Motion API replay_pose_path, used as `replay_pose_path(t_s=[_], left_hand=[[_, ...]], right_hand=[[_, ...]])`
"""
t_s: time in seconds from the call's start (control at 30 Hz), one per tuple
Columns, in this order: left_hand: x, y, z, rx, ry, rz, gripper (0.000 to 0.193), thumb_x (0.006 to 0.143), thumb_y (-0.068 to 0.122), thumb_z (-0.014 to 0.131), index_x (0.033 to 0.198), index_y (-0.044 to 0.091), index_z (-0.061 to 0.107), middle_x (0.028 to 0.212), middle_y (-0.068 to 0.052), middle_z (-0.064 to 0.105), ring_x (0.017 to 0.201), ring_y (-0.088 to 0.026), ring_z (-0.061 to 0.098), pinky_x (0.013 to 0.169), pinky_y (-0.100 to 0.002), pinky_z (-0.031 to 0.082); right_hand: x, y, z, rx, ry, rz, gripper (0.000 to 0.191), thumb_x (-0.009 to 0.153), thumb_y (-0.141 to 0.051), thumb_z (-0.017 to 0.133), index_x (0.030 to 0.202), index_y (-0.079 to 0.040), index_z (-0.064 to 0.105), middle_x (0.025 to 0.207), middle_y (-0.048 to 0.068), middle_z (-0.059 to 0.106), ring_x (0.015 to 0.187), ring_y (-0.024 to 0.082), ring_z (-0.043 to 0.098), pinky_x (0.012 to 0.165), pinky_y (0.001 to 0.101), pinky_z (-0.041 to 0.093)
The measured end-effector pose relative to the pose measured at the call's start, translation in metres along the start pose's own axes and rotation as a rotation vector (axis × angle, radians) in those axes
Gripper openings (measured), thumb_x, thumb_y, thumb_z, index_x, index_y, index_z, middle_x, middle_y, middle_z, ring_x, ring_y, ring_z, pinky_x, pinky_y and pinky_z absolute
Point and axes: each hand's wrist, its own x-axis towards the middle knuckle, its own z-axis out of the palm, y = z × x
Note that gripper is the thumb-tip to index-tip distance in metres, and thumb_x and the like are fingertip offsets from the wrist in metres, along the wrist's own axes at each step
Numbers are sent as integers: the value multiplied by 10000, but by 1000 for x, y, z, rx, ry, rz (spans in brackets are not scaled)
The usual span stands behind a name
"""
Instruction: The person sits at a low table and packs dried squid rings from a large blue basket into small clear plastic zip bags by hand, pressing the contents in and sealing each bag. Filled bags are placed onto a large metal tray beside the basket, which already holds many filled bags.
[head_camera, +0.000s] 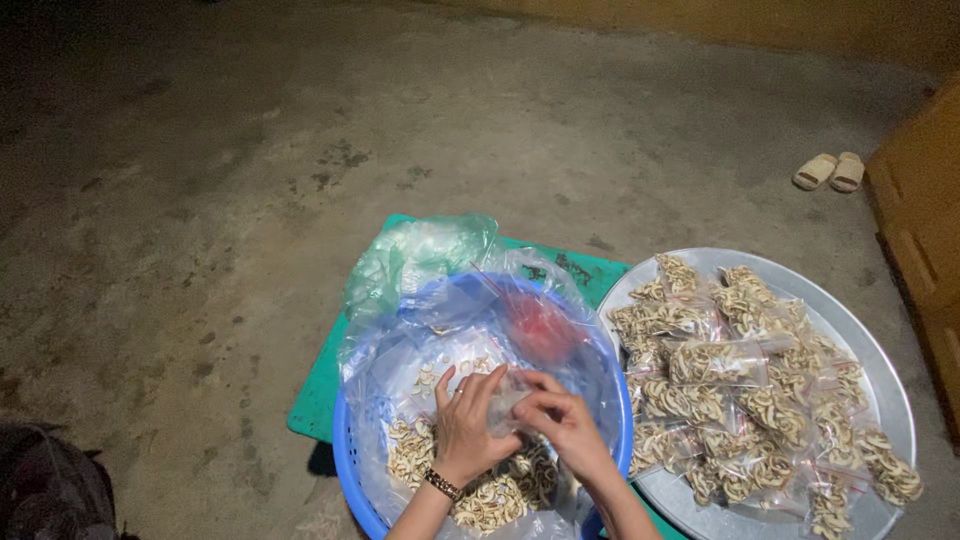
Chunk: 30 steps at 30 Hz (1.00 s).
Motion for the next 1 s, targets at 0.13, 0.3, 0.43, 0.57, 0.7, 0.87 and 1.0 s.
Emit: replay_pose_path(t_s=[0.13, 0.3, 0.43, 0.57, 0.7, 0.87, 1.0], left_hand=[[-13, -16, -5, 87, -16, -45, 738, 621, 368, 841, 1271, 127, 588, 1068, -41, 661, 1063, -209, 637, 1123, -526, 282], [-24, -23, -26, 200, -179, -225, 921, 632, 419, 848, 1402, 93, 464, 1232, -95, 593, 1234, -259, 542, 1175, -592, 139], [-25, -10, -37, 165, -68, -64, 1280, 478, 522, 878, 1480, -44, 317, 1477, -222, 423, 1466, -403, 314, 1156, -677, 12], [-19, 12, -26, 102, -38, -33, 1118, 580, 423, 863, 1481, -14, 367, 1501, -188, 451, 1475, -347, 344, 1202, -654, 21], [-16, 17, -20, 51, 30, -57, 937, 641, 329, 850, 1451, 62, 463, 1410, -115, 571, 1394, -269, 489, 1236, -625, 45], [-22, 12, -18, -5, 43, -97, 838, 668, 362, 877, 1392, 121, 533, 1332, -52, 642, 1307, -218, 579, 1271, -610, 82], [-24, 12, -20, -24, 38, -105, 984, 615, 393, 888, 1442, 69, 464, 1364, -103, 596, 1298, -247, 552, 1226, -617, 72]], right_hand=[[-4, 13, -15, -40, 90, 8, 179, 891, -93, 723, 893, 75, 786, 1138, 101, 683, 1012, 158, 640, 875, 284, 490], [-8, 17, -10, -121, 131, -1, 173, 886, -100, 721, 900, 58, 789, 977, 83, 719, 945, 161, 657, 832, 280, 490], [-6, 13, 9, -237, 176, -30, 162, 873, -102, 725, 882, 49, 779, 910, 76, 732, 880, 160, 672, 790, 283, 502], [-14, 1, 34, -349, 142, -41, 164, 856, -119, 729, 907, 28, 780, 850, 85, 723, 791, 168, 679, 701, 297, 516], [-19, -9, 43, -446, 137, 15, 194, 877, -162, 714, 935, 5, 795, 793, 98, 701, 698, 188, 661, 630, 317, 501], [-15, -14, 30, -353, 142, -53, 285, 990, -180, 578, 975, 33, 767, 837, 98, 710, 750, 176, 687, 691, 305, 524], [-14, -14, 30, -292, 106, -32, 309, 1011, -174, 555, 1000, 54, 763, 833, 121, 706, 764, 207, 669, 704, 336, 521]])
